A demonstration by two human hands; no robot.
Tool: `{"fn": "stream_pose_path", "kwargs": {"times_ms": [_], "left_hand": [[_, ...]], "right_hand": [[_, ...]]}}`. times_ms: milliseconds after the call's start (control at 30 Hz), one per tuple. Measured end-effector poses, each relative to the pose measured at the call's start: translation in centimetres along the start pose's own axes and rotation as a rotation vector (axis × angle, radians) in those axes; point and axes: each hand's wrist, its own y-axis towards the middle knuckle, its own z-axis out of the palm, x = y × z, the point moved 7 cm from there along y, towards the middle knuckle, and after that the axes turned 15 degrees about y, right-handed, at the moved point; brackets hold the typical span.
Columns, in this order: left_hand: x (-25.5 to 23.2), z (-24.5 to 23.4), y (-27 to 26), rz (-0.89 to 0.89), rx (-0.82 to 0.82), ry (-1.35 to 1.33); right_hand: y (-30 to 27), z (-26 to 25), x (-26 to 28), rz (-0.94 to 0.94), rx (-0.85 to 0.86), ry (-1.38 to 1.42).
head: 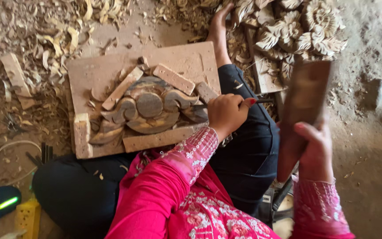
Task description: The person carves a decorative floral pattern into a rectangular wooden block using a chisel and a wooden mallet. They repeatedly strike the chisel to remove wood shavings and refine the design.
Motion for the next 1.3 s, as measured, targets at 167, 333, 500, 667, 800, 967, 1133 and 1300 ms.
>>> {"fn": "stream_pose_path", "kwargs": {"times_ms": [167,333,500,667,800,967,1133,1300], "left_hand": [[0.0,-0.7,-1.1,0.021,-0.057,0.001],[0.6,-0.1,-1.5,0.027,0.045,0.018],[0.5,-2.7,-1.6,0.092,-0.05,-0.128],[-1.0,-4.9,-6.1,0.573,0.007,-0.221],[-1.3,-5.0,-7.5,0.697,0.03,-0.043],[-1.3,-5.2,-6.5,0.581,0.043,-0.102],[0.5,-5.4,-5.9,0.432,-0.09,0.247],[9.5,-5.3,-4.3,-0.008,-0.171,0.514]], "right_hand": [[-0.3,-0.7,-0.4,-0.002,-0.017,-0.153],[-1.1,-0.9,-1.2,0.064,-0.01,-0.01],[-2.3,-0.9,-1.0,0.108,0.005,-0.011],[-3.4,-2.0,-1.6,0.007,0.031,0.039],[-4.2,-2.8,-3.5,-0.001,0.04,0.069],[-4.2,-3.5,-3.8,-0.029,0.027,0.058],[-4.6,-3.5,-4.1,-0.015,-0.015,0.063],[-4.7,-3.2,-4.0,-0.038,0.009,0.062]]}}
